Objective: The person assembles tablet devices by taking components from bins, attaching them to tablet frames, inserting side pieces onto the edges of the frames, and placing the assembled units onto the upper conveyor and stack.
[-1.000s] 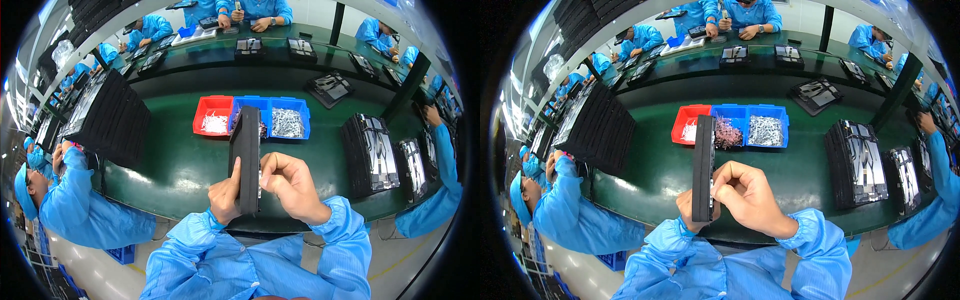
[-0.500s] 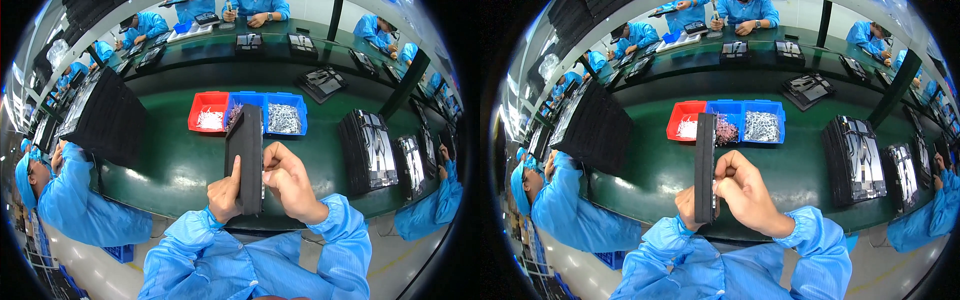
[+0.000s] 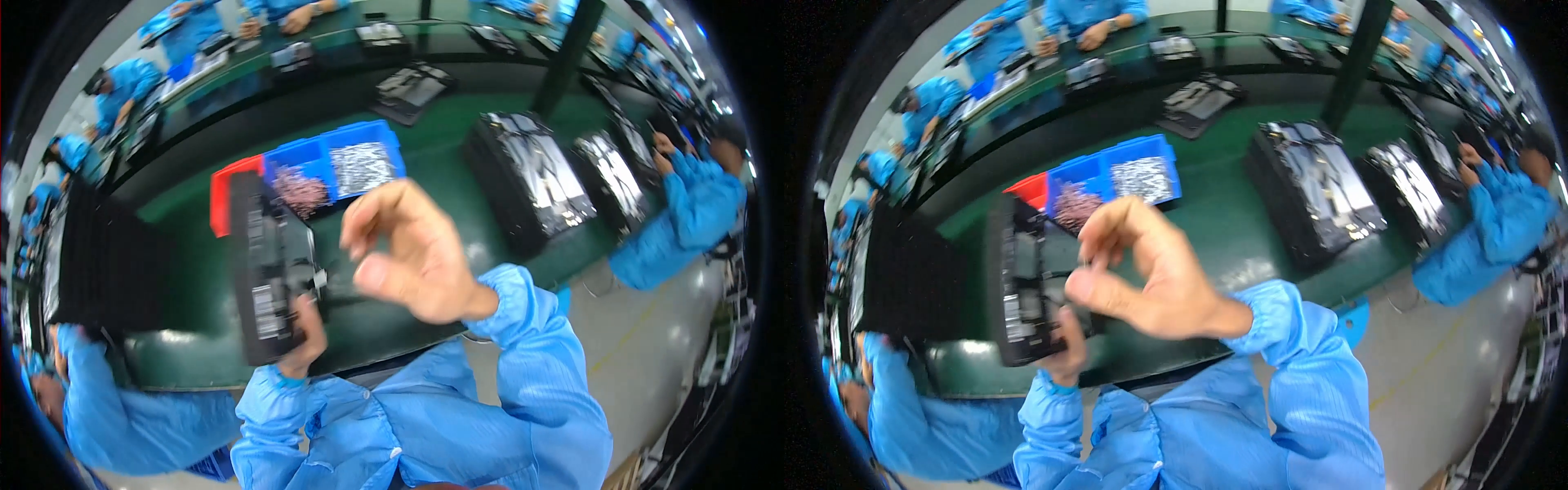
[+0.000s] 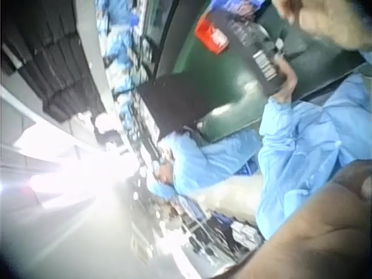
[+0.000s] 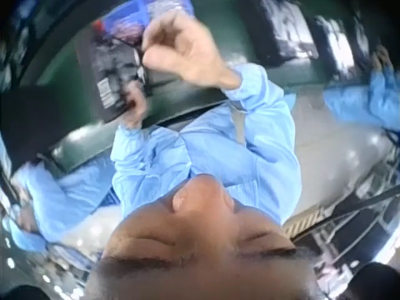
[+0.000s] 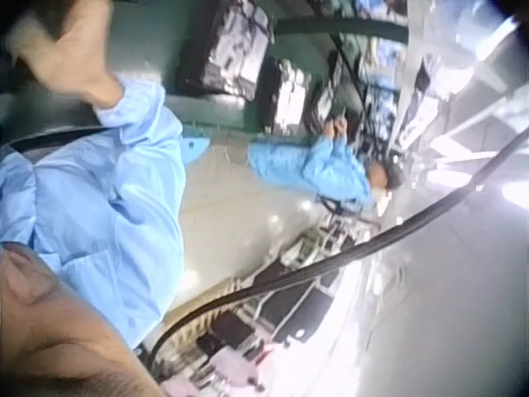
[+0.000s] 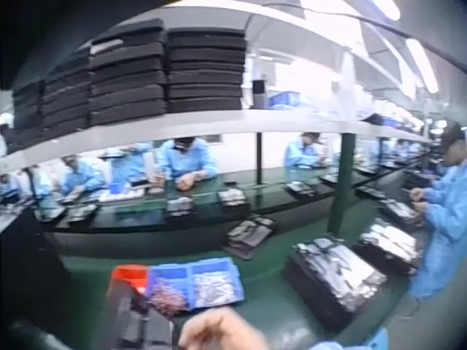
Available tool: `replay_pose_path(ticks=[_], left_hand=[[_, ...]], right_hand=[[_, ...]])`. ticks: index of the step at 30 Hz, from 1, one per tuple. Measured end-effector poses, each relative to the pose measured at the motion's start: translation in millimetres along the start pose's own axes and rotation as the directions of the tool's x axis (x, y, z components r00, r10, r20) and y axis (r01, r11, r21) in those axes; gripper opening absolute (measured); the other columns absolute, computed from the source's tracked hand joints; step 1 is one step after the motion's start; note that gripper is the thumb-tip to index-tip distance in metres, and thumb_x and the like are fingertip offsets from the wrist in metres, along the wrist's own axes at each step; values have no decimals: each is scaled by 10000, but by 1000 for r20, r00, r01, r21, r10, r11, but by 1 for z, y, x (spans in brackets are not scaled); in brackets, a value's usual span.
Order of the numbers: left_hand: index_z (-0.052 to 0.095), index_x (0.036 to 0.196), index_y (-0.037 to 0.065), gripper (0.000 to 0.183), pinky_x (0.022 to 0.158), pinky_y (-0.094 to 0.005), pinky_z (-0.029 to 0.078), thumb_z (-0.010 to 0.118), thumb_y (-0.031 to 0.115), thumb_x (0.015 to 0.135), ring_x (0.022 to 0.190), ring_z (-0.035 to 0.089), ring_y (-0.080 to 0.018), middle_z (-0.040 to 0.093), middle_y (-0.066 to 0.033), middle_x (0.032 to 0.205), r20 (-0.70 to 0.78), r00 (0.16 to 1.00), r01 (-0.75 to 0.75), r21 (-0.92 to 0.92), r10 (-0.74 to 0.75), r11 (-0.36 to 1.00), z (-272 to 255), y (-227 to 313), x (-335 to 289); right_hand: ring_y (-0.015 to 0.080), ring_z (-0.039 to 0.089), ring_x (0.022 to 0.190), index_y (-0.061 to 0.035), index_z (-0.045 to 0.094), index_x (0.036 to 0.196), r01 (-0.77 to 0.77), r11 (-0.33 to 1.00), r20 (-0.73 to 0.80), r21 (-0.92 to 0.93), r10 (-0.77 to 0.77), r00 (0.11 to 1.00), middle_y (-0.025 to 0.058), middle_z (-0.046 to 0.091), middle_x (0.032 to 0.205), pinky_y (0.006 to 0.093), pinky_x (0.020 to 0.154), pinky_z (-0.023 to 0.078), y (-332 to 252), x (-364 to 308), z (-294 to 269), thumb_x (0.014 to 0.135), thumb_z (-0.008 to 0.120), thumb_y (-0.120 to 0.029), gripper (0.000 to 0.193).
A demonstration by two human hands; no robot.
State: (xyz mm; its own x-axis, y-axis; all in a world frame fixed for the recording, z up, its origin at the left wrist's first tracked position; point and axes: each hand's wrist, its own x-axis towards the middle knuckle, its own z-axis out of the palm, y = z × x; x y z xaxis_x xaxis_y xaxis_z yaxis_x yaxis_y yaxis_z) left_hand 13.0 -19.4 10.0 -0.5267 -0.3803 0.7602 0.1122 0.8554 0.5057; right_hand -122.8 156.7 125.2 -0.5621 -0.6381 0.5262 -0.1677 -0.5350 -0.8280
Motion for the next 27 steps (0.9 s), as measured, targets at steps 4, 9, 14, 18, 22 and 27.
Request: replay_pose_path(ticks=[4,9,14,18,22,27], left_hand=[[552,1261,-54,452,868,-374,515,661,118,858,941,650,-229,647,-117,1109,286,850,499,-709,-443,499,-12,45,31],[493,1342,-11,577,892,-353,506,726,175,848,986,614,-192,629,-94,1090,745,568,809,-584,-349,69,8,63,52],[378,1481,-60,918,543,-235,297,872,274,783,639,344,-50,337,51,723,829,551,710,-405,-95,576,37,40,57],[615,1268,-52,623,531,-296,383,829,316,814,578,452,-97,445,-1,626,840,513,544,-160,-175,823,50,-4,39],[679,1171,-30,444,525,-327,414,783,267,858,536,478,-119,482,-21,581,797,563,519,-135,-219,844,49,-17,32],[683,1168,-23,356,512,-278,343,759,179,886,560,382,-61,414,36,599,797,555,559,-143,-240,817,41,-22,30]], right_hand=[[211,605,1069,37,477,1372,-171,881,-128,-442,127,984,146,631,1202,361,933,475,-2,-27,-48,997,635,-272,511],[169,575,1181,73,444,1424,-470,827,-262,-308,401,878,140,603,1317,320,1011,461,-25,-70,-56,1017,609,-264,553],[141,586,1144,65,480,1422,-585,704,-678,-404,199,708,122,618,1295,287,975,477,-86,-90,-144,975,674,-218,563],[156,653,1049,85,483,1409,-580,757,-770,-302,164,616,130,660,1228,237,882,513,-118,-100,-245,955,701,-253,606],[128,671,979,80,476,1414,-636,742,-808,-212,233,541,105,679,1184,231,831,530,-120,-112,-295,963,692,-230,589],[98,678,902,59,516,1379,-651,738,-772,-180,304,558,68,703,1091,221,786,540,-111,-110,-312,966,689,-244,541]])
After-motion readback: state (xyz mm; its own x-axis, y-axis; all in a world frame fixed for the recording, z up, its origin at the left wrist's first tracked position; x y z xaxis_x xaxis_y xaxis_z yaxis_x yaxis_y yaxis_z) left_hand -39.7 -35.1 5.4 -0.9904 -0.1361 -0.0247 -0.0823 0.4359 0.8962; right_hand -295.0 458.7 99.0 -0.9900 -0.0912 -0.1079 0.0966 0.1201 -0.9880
